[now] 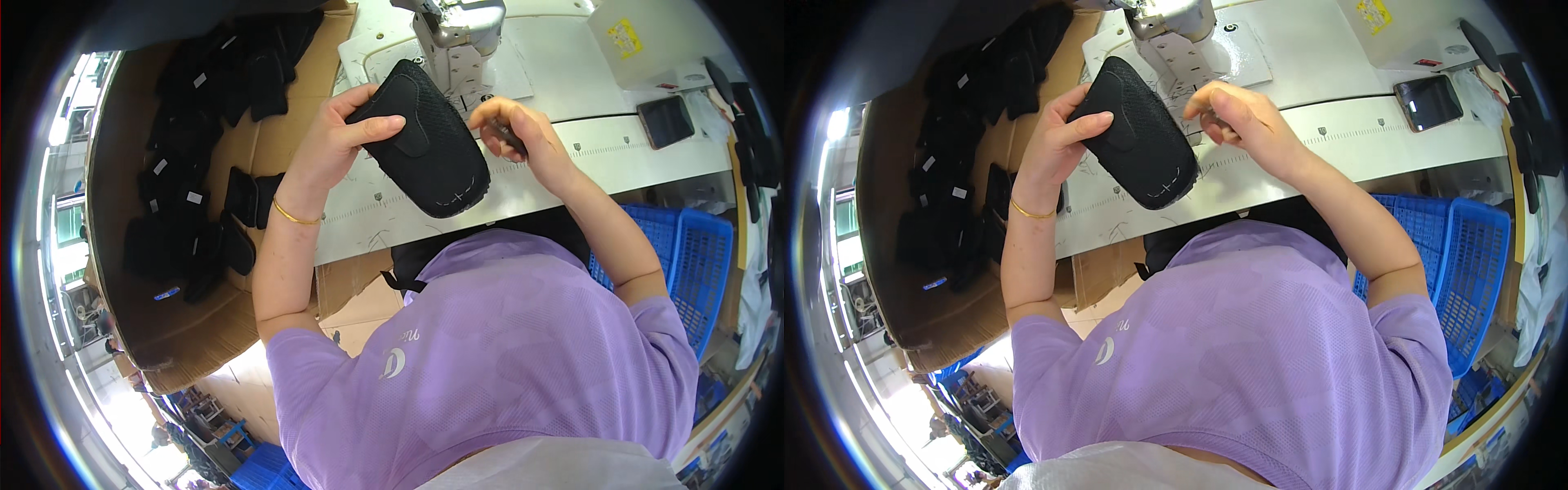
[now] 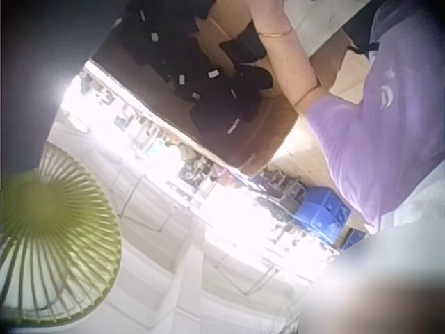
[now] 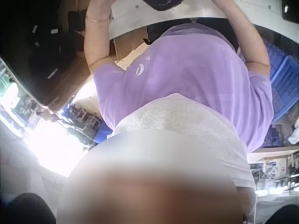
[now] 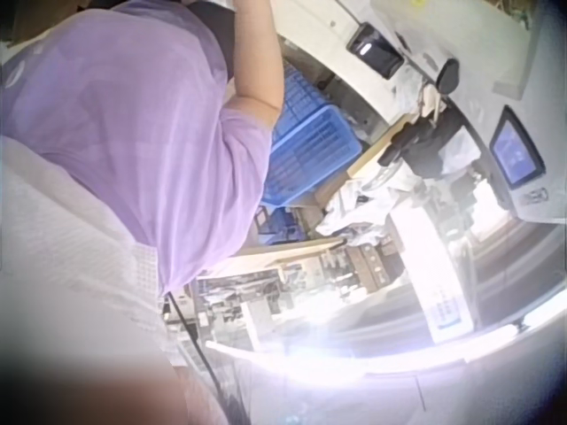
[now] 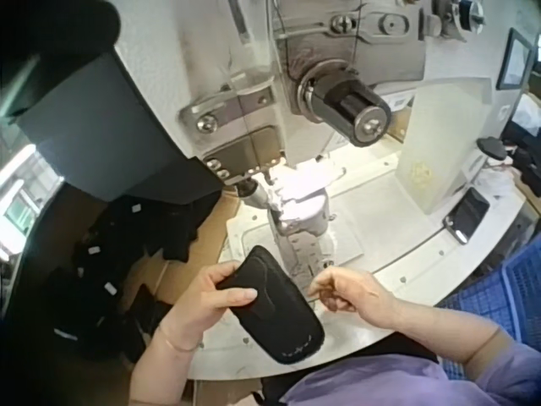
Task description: Sewing and trimming the edges of shoe upper components using an industrial sewing machine.
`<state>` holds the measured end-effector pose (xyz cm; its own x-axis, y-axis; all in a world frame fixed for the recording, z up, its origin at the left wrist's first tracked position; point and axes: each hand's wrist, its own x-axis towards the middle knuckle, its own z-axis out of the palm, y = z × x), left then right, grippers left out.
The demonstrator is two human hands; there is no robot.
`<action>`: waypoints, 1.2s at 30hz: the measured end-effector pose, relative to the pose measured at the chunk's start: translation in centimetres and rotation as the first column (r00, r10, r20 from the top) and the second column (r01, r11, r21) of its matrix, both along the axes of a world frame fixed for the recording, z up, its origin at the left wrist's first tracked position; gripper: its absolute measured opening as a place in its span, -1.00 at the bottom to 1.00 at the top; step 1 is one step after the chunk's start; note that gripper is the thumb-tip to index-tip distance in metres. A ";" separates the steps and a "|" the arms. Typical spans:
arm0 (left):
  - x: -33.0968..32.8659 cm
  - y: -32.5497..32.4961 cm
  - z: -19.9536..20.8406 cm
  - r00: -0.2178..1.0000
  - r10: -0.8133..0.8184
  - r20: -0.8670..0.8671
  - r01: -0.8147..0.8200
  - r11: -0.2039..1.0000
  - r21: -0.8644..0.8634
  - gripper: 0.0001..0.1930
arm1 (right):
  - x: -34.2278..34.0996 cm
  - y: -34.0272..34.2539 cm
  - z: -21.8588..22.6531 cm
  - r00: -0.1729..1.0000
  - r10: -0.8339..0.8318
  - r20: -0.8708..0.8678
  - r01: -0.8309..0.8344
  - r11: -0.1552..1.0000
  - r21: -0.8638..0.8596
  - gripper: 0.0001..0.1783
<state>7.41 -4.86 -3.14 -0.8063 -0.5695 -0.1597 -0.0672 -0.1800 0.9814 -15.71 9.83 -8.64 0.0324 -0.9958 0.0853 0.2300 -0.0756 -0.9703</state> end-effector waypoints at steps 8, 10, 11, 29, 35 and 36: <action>-0.5 -0.1 -0.2 0.996 -0.090 -0.020 0.091 0.995 0.036 -0.66 | 2.0 -1.0 -0.3 0.967 -0.164 -0.194 0.121 0.969 -0.217 -0.65; -0.7 0.0 -0.1 0.994 -0.108 -0.011 0.109 0.993 0.055 -0.66 | 1.5 -1.0 -0.5 0.947 -0.219 -0.234 0.157 0.954 -0.257 -0.65; -0.9 0.2 -0.1 0.994 -0.112 -0.016 0.113 0.991 0.067 -0.66 | 1.3 -0.9 -0.5 0.930 -0.210 -0.303 0.130 0.956 -0.264 -0.64; 16.0 -0.6 -11.5 0.025 0.974 0.227 -0.066 0.228 -0.971 -0.17 | -17.2 -5.0 -0.4 0.809 -0.483 -0.336 0.548 0.826 0.133 -0.66; 8.8 -5.8 -9.3 0.314 0.943 0.112 -0.090 0.147 -0.985 -0.13 | -10.3 -6.9 0.2 0.558 -0.559 -0.613 0.624 0.770 -0.133 -0.66; 9.4 -7.2 -8.0 0.256 0.967 -0.017 -0.026 -0.011 -1.000 -0.13 | -8.3 -5.6 -0.6 0.559 -0.561 -0.611 0.405 0.827 -0.389 -0.75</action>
